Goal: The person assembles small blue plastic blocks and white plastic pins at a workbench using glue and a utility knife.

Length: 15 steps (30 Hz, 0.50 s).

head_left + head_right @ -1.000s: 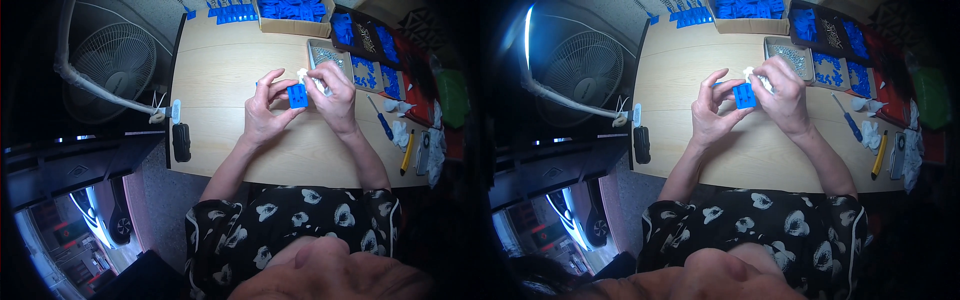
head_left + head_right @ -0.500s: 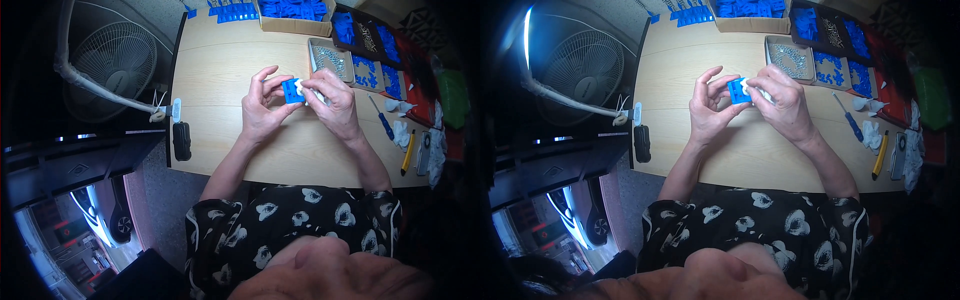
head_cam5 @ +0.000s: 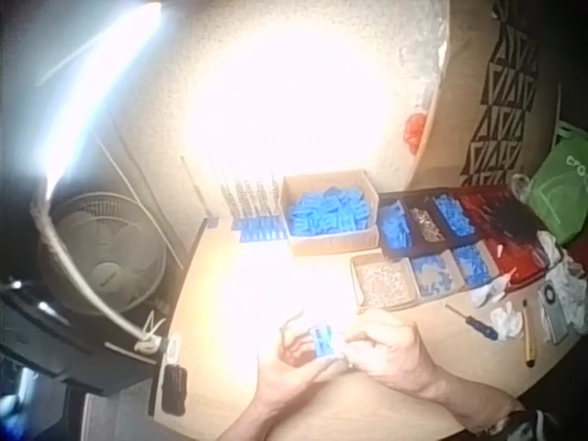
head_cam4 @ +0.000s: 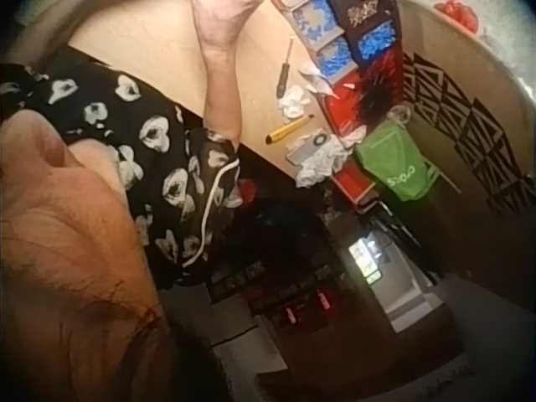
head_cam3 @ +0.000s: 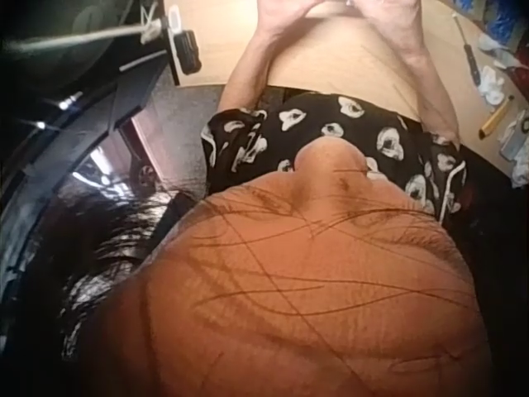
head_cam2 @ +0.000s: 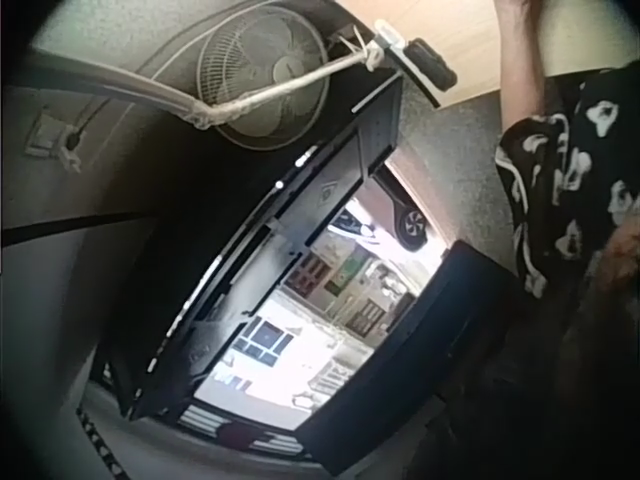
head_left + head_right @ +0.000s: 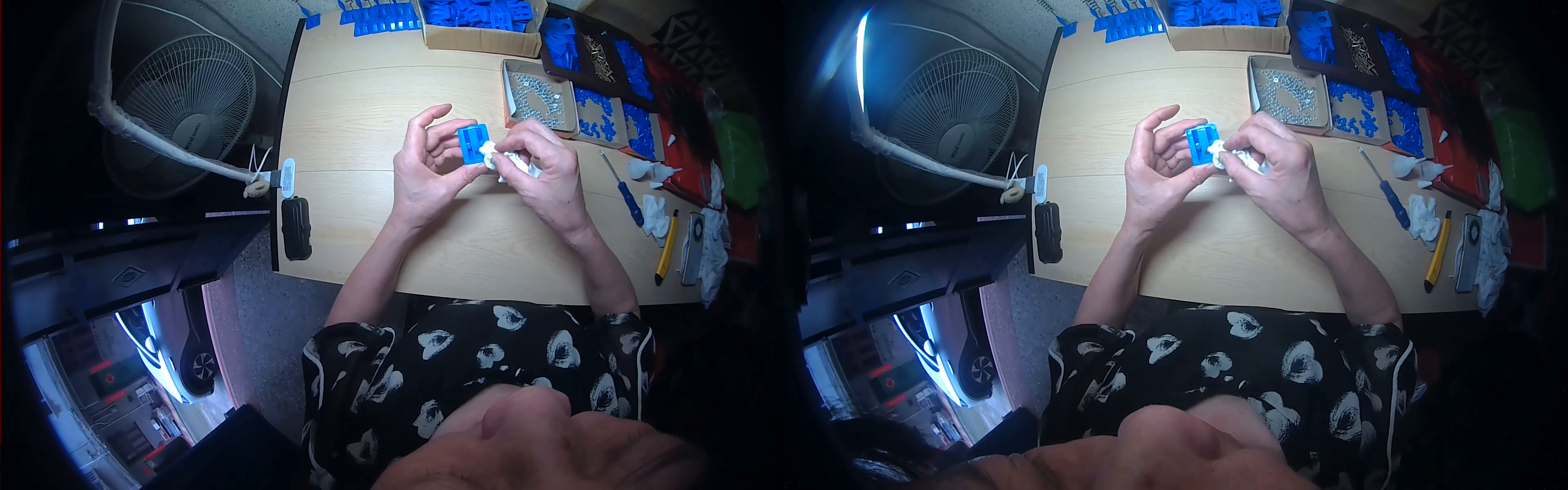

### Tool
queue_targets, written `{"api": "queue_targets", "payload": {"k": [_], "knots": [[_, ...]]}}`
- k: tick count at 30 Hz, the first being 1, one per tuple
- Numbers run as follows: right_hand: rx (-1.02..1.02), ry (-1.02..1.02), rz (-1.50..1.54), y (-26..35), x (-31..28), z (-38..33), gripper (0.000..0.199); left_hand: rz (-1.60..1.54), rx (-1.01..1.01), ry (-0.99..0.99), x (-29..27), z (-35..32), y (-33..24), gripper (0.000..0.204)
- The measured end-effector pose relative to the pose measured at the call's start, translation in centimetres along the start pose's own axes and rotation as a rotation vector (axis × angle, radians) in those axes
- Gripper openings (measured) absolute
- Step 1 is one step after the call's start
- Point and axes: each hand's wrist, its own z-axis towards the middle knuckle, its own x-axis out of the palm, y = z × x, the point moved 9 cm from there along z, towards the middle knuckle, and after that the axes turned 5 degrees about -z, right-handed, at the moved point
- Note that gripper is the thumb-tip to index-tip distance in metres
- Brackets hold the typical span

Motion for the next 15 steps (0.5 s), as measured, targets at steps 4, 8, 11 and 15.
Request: {"api": "queue_targets", "payload": {"k": [4, 8, 11, 15], "knots": [[0.004, -0.074, -0.1, -1.1, -0.5, 1.7, 0.012, 0.035, -0.029, 0.083, 1.1, -0.2, 0.3, 0.081], [0.108, -0.034, 0.238, -3.0, -0.5, 1.6, 0.016, -0.006, -0.022, 0.078, 0.5, 0.0, 0.5, 0.081], [0.175, 0.098, 0.223, -3.5, 1.3, 1.3, 0.018, 0.002, -0.033, 0.108, 1.0, -0.1, 0.6, 0.079], [0.27, 0.098, 0.357, -4.4, 1.7, 0.8, 0.019, -0.143, -0.062, 0.09, 0.8, -0.1, 1.2, 0.075]]}}
